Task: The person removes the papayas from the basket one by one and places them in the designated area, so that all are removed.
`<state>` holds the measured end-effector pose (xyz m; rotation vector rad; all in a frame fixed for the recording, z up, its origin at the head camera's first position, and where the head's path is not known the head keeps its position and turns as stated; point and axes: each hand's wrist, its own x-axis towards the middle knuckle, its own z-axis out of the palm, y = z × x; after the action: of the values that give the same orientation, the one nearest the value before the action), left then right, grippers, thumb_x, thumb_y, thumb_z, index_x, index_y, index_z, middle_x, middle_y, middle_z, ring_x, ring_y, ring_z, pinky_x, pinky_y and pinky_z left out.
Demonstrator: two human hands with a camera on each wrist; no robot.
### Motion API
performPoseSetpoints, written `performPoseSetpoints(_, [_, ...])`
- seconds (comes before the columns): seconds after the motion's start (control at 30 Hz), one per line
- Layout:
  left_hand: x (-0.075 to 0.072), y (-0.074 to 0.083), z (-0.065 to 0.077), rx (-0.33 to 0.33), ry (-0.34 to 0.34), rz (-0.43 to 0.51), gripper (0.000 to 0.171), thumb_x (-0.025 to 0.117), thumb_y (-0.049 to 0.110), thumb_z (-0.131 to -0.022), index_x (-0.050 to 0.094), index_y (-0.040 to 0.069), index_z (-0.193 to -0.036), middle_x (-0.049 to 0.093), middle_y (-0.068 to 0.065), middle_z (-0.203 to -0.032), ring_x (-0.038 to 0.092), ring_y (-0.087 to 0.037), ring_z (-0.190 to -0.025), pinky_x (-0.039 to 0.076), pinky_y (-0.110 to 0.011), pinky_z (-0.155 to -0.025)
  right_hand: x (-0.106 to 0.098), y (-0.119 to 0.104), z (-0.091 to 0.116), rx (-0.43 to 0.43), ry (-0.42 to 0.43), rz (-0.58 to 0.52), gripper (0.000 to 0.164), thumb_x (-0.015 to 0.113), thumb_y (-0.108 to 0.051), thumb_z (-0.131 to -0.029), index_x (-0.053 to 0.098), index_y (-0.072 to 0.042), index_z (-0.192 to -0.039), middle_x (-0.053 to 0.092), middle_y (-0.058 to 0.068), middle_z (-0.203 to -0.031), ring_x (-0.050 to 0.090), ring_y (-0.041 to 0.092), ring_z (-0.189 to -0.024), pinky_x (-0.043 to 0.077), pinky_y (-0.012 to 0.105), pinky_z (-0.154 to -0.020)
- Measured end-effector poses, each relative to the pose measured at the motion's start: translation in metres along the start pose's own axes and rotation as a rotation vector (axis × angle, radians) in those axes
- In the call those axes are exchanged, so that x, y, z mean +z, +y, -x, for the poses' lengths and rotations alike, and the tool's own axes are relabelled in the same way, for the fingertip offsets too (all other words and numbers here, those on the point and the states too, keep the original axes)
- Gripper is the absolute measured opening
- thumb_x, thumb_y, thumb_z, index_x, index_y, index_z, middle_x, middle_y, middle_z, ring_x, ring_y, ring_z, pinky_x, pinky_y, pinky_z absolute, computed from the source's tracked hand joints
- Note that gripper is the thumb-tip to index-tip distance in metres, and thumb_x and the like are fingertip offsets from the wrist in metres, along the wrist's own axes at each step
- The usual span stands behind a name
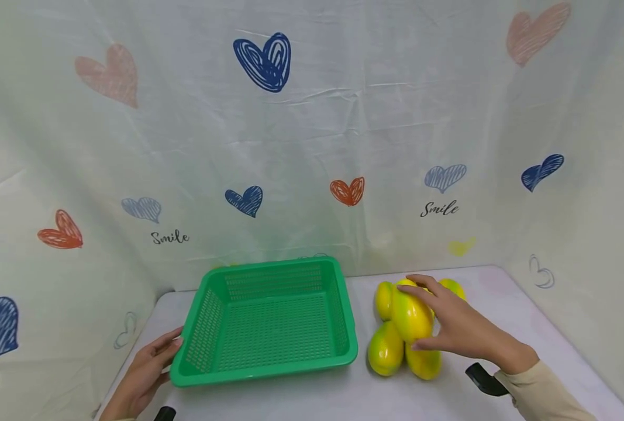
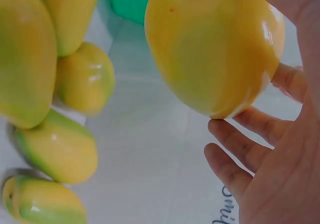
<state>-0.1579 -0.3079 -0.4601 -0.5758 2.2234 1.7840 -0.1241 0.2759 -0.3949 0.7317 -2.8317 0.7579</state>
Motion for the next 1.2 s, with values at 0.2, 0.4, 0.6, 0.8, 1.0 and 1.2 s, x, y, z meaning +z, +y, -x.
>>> performPoseSetpoints(0.2, [-0.001, 0.002, 0.001, -0.018, -0.004, 0.009, 0.062, 0.054, 0.021, -0.112, 0.029, -0.003, -0.164, 0.065, -0.018, -0.134, 0.067, -0.011, -0.094, 0.060, -0.039, -0.086, -0.004, 0.013, 0.013, -0.042, 0.049, 0.072, 0.094, 0.099, -0.039, -0.072, 0.054, -0.021, -0.151, 0.044, 0.011, -0.157, 0.056, 0.038, -0.131, 0.055, 0.063, -0.099])
performPoseSetpoints(0.4, [-0.003, 0.002, 0.000, -0.013, -0.012, 0.015, 0.063, 0.055, 0.022, -0.112, 0.029, -0.003, -0.164, 0.071, -0.001, -0.119, 0.067, -0.010, -0.093, 0.060, -0.038, -0.085, -0.005, 0.019, 0.020, -0.076, 0.087, 0.133, 0.096, 0.101, -0.037, -0.068, 0.055, -0.019, -0.150, 0.046, 0.011, -0.155, 0.056, 0.035, -0.130, 0.056, 0.061, -0.098])
performPoseSetpoints(0.6, [-0.003, 0.002, 0.001, -0.015, -0.017, 0.020, 0.064, 0.055, 0.022, -0.112, 0.028, -0.004, -0.164, 0.071, 0.003, -0.114, 0.067, -0.011, -0.093, 0.060, -0.038, -0.084, -0.005, 0.022, 0.028, -0.044, 0.068, 0.124, 0.096, 0.101, -0.039, -0.069, 0.055, -0.018, -0.150, 0.045, 0.013, -0.156, 0.052, 0.037, -0.132, 0.053, 0.064, -0.101])
performPoseSetpoints(0.8, [-0.001, 0.003, 0.000, -0.019, -0.004, 0.025, 0.062, 0.055, 0.020, -0.112, 0.029, -0.005, -0.163, 0.071, -0.003, -0.117, 0.068, -0.011, -0.092, 0.060, -0.039, -0.085, -0.004, 0.023, 0.034, -0.030, 0.070, 0.120, 0.096, 0.102, -0.035, -0.067, 0.056, -0.018, -0.150, 0.044, 0.015, -0.157, 0.049, 0.042, -0.135, 0.051, 0.067, -0.101])
performPoseSetpoints(1.0, [0.000, 0.004, 0.000, -0.015, -0.005, 0.018, 0.062, 0.054, 0.020, -0.112, 0.029, -0.005, -0.163, 0.071, -0.004, -0.117, 0.068, -0.012, -0.091, 0.061, -0.039, -0.085, 0.006, 0.026, 0.041, -0.028, 0.079, 0.106, 0.097, 0.103, -0.035, -0.065, 0.056, -0.022, -0.150, 0.044, 0.015, -0.157, 0.050, 0.046, -0.135, 0.049, 0.071, -0.099])
performPoseSetpoints(1.2, [-0.001, 0.003, 0.001, -0.019, -0.014, 0.003, 0.064, 0.053, 0.024, -0.113, 0.027, -0.005, -0.164, 0.068, -0.013, -0.126, 0.067, -0.012, -0.094, 0.060, -0.039, -0.085, 0.020, 0.027, 0.042, -0.113, 0.125, 0.194, 0.101, 0.104, -0.036, -0.060, 0.057, -0.025, -0.149, 0.047, 0.012, -0.155, 0.056, 0.039, -0.130, 0.055, 0.065, -0.095])
